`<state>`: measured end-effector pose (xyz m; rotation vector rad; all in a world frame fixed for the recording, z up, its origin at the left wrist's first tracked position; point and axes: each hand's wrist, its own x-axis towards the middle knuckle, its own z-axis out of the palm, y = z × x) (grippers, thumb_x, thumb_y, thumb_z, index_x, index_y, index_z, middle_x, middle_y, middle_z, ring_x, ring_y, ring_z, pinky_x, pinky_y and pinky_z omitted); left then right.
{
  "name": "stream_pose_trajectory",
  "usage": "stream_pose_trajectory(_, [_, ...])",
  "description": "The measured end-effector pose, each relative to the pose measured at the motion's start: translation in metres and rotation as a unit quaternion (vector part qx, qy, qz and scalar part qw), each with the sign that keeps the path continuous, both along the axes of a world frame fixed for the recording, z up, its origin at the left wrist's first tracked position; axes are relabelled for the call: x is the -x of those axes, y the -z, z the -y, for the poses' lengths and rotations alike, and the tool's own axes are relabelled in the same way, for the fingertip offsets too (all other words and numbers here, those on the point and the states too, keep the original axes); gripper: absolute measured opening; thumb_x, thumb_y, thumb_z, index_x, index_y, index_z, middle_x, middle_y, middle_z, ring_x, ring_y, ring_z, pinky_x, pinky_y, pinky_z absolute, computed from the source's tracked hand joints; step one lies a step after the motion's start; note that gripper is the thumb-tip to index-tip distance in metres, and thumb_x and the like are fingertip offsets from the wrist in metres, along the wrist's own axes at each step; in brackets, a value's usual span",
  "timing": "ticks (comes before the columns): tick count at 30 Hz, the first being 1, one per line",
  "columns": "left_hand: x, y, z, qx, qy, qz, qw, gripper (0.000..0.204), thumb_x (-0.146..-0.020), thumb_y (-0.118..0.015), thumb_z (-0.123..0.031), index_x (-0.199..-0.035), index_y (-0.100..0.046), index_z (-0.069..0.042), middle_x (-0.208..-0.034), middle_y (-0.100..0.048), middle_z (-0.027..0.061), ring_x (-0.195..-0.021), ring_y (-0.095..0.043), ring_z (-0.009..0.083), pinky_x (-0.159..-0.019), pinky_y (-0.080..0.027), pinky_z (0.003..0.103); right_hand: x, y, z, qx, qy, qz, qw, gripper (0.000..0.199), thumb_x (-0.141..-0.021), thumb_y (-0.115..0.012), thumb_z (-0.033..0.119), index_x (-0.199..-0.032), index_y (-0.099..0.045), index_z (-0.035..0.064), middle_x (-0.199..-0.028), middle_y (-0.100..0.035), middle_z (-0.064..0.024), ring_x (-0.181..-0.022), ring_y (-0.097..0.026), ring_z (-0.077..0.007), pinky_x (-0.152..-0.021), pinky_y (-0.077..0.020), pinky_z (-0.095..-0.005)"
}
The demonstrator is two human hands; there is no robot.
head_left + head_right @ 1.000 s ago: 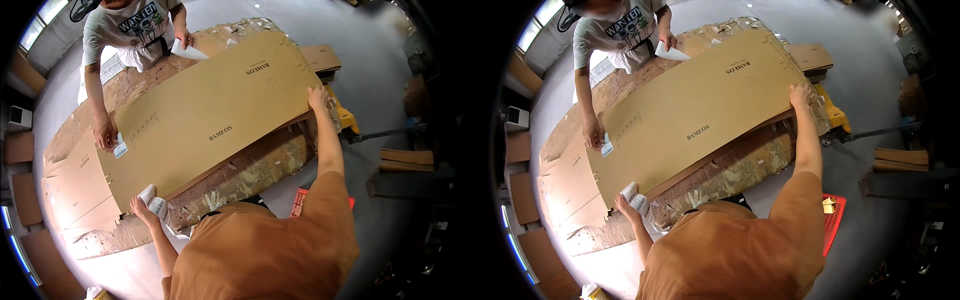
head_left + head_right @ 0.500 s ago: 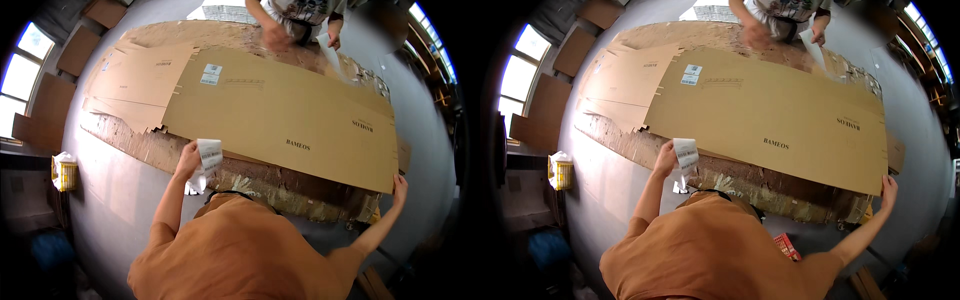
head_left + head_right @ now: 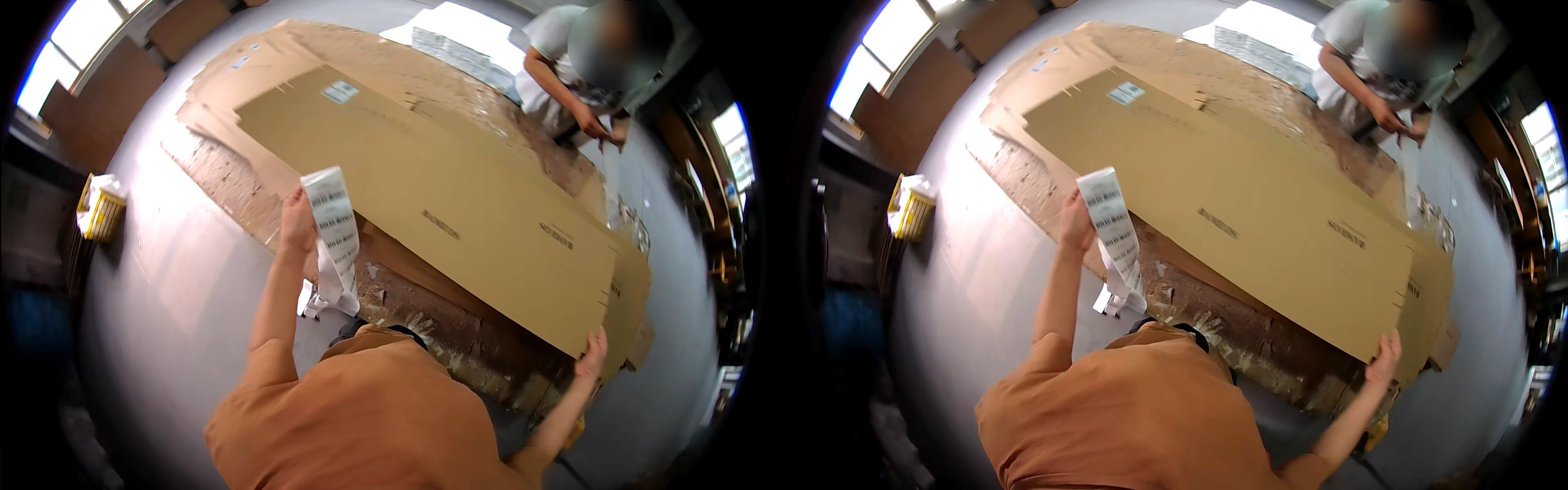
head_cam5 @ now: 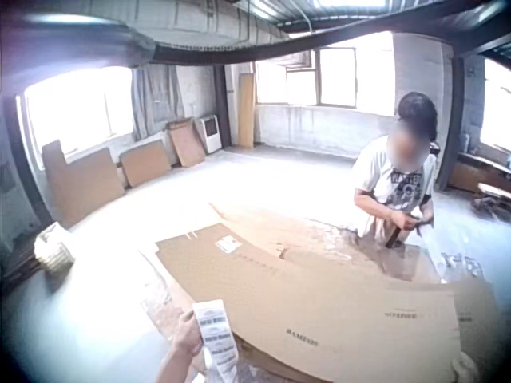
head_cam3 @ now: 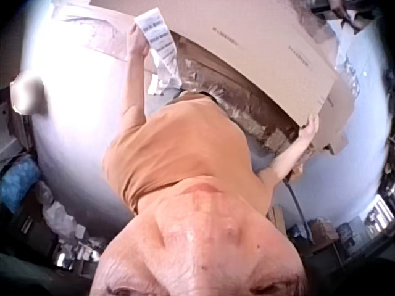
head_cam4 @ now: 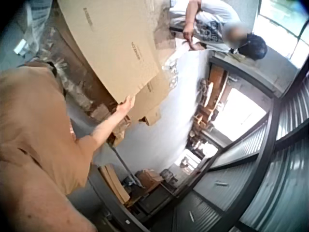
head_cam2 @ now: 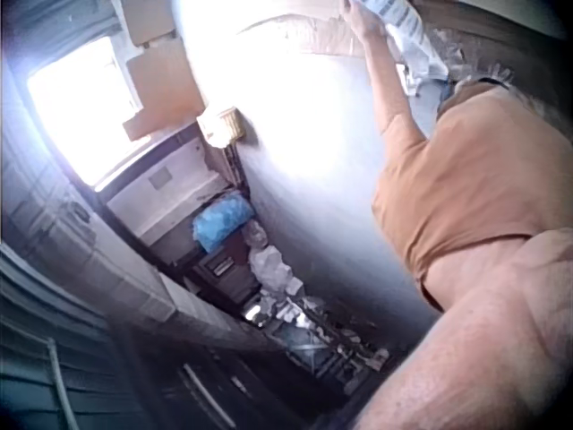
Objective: The person applies shipping labels to a stack of flat cardboard boxes. They peel individual labels from a continuous roll and place them onto the surface of each box. A coworker is visible in the background performing similar labeling tasks.
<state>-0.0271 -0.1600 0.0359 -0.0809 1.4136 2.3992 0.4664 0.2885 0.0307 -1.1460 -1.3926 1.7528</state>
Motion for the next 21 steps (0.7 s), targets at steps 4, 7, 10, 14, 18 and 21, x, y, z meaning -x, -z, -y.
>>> stream_pose_trajectory(4, [0.022, -0.024, 0.086, 0.169, -0.086, -0.105, 0.976, 0.021, -0.087, -0.052, 0.003, -0.105, -0.064, 0.001, -0.092, -0.065, 0.0068, -0.079, -0.064, 0.0153, -0.071, -0.052, 0.026, 0.213, 0.052, 0.101, 0.099, -0.015, -0.086, 0.991, 0.039, -0.086, -0.057, 0.008, -0.125, -0.052, 0.0054, -0.123, -0.055, -0.0085, -0.111, -0.053, -0.0229, -0.09, -0.0471, -0.0377])
stream_pose_trajectory(7, [-0.002, -0.046, 0.127, 0.36, -0.107, -0.208, 0.903, 0.031, -0.079, -0.052, 0.011, -0.101, -0.068, -0.002, -0.087, -0.062, 0.0042, -0.077, -0.06, 0.0132, -0.069, -0.049, 0.025, 0.366, 0.036, 0.203, 0.188, -0.048, -0.047, 0.98, 0.043, -0.086, -0.054, 0.007, -0.128, -0.044, 0.0095, -0.129, -0.049, -0.0103, -0.117, -0.048, -0.0237, -0.099, -0.0411, -0.041])
stream_pose_trajectory(10, [-0.02, -0.05, 0.151, 0.489, -0.067, -0.353, 0.795, 0.039, -0.067, -0.05, 0.016, -0.096, -0.069, -0.004, -0.093, -0.06, 0.0098, -0.08, -0.061, 0.0186, -0.071, -0.05, 0.027, 0.475, 0.045, 0.274, 0.217, -0.163, -0.126, 0.954, 0.032, -0.089, -0.053, 0.008, -0.117, -0.039, 0.0072, -0.118, -0.048, -0.0095, -0.107, -0.047, -0.0222, -0.086, -0.0416, -0.0501])
stream_pose_trajectory(14, [-0.028, -0.055, 0.158, 0.507, -0.075, -0.399, 0.76, 0.04, -0.061, -0.046, 0.022, -0.088, -0.066, 0.0, -0.102, -0.06, 0.0109, -0.094, -0.062, 0.0217, -0.08, -0.052, 0.032, 0.575, 0.075, 0.314, 0.234, -0.19, -0.141, 0.943, 0.028, -0.089, -0.052, 0.005, -0.114, -0.038, 0.003, -0.115, -0.047, -0.0148, -0.102, -0.05, -0.0222, -0.09, -0.0434, -0.0458])
stream_pose_trajectory(18, [-0.023, -0.05, 0.156, 0.503, -0.077, -0.438, 0.741, 0.027, -0.066, -0.052, 0.02, -0.083, -0.062, 0.001, -0.093, -0.064, 0.0106, -0.086, -0.064, 0.0199, -0.075, -0.053, 0.03, 0.588, 0.083, 0.307, 0.186, -0.337, 0.022, 0.923, 0.035, -0.091, -0.049, 0.002, -0.122, -0.035, -0.0033, -0.119, -0.047, -0.0215, -0.104, -0.053, -0.029, -0.089, -0.0463, -0.04])
stream_pose_trajectory(21, [-0.025, -0.039, 0.15, 0.451, -0.079, -0.361, 0.812, 0.02, -0.072, -0.057, 0.016, -0.083, -0.062, 0.001, -0.083, -0.067, 0.0084, -0.076, -0.064, 0.0155, -0.07, -0.052, 0.027, 0.537, 0.02, 0.329, 0.093, -0.491, 0.041, 0.865, 0.065, -0.092, -0.055, 0.011, -0.144, -0.017, -0.0016, -0.122, -0.052, -0.0191, -0.109, -0.053, -0.0234, -0.094, -0.0434, -0.0346])
